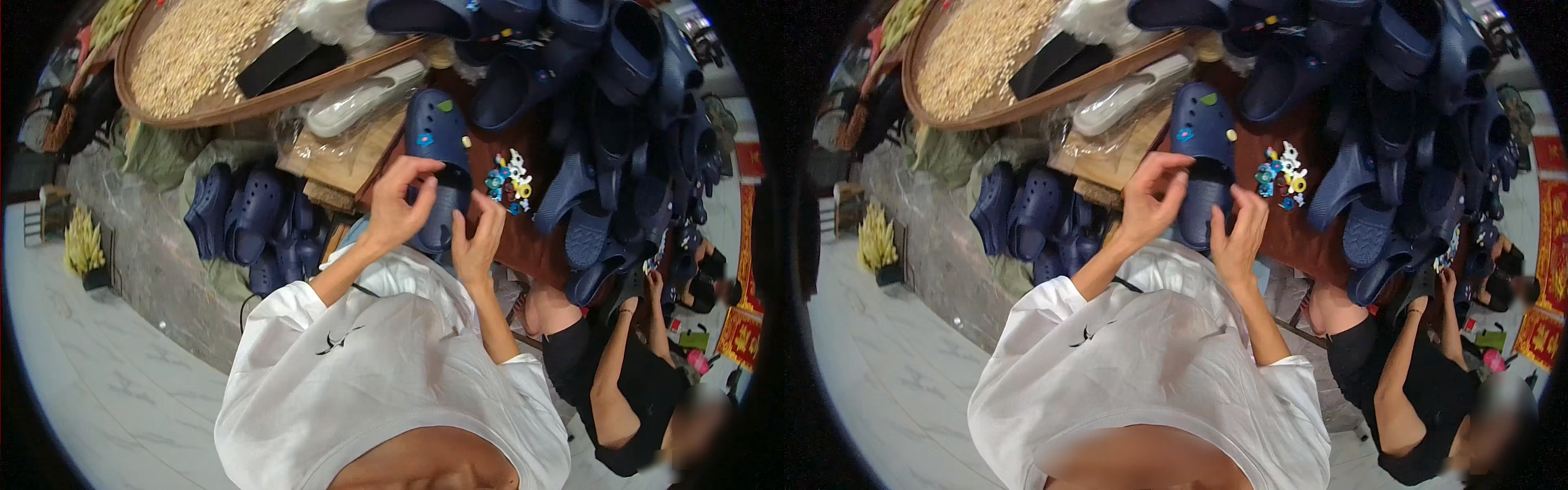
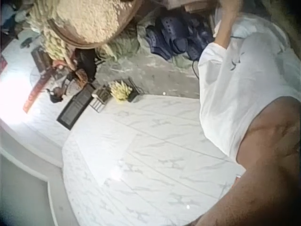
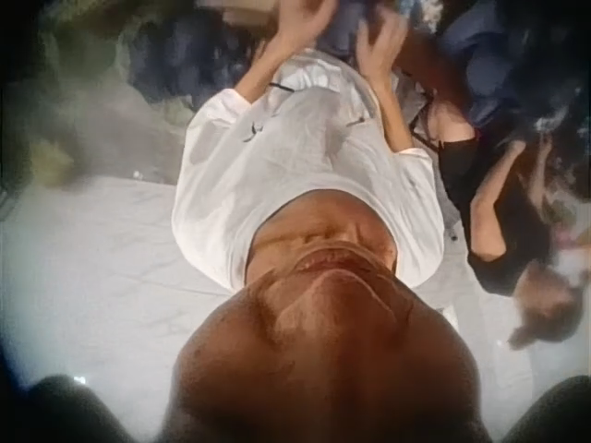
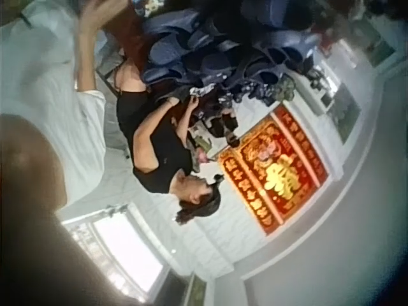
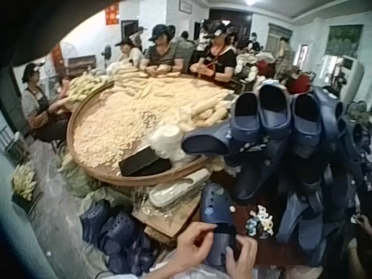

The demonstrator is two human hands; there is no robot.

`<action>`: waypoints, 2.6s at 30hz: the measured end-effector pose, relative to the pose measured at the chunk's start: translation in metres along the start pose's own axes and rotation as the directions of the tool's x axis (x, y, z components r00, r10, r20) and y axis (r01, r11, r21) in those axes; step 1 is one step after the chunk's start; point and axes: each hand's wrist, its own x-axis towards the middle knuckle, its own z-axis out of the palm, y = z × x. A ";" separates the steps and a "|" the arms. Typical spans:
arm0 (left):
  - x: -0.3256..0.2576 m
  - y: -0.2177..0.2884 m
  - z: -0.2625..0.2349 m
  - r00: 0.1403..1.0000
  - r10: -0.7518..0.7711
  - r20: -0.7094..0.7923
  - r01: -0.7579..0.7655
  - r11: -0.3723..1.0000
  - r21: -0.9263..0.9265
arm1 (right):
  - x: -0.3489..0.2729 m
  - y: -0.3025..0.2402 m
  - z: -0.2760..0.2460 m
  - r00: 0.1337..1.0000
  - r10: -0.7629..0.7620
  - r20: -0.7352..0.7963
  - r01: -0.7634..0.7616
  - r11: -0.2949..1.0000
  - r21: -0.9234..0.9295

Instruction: The person is decorating blue rubber clogs by inserting small plastic charms into the holes on the top of the shoes.

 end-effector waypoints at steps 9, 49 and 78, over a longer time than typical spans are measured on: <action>-0.014 -0.031 0.050 0.935 -0.263 0.237 0.291 0.952 -0.094 | 0.024 0.040 0.014 0.994 0.061 0.091 -0.068 0.995 0.073; 0.020 -0.096 -0.003 0.960 -0.241 0.142 0.224 0.966 0.126 | 0.039 0.084 0.025 0.971 0.224 0.088 -0.229 0.972 0.057; 0.060 -0.015 0.120 0.859 0.083 0.506 -0.317 0.861 0.398 | 0.030 0.122 -0.001 0.886 0.457 -0.083 -0.438 0.882 0.174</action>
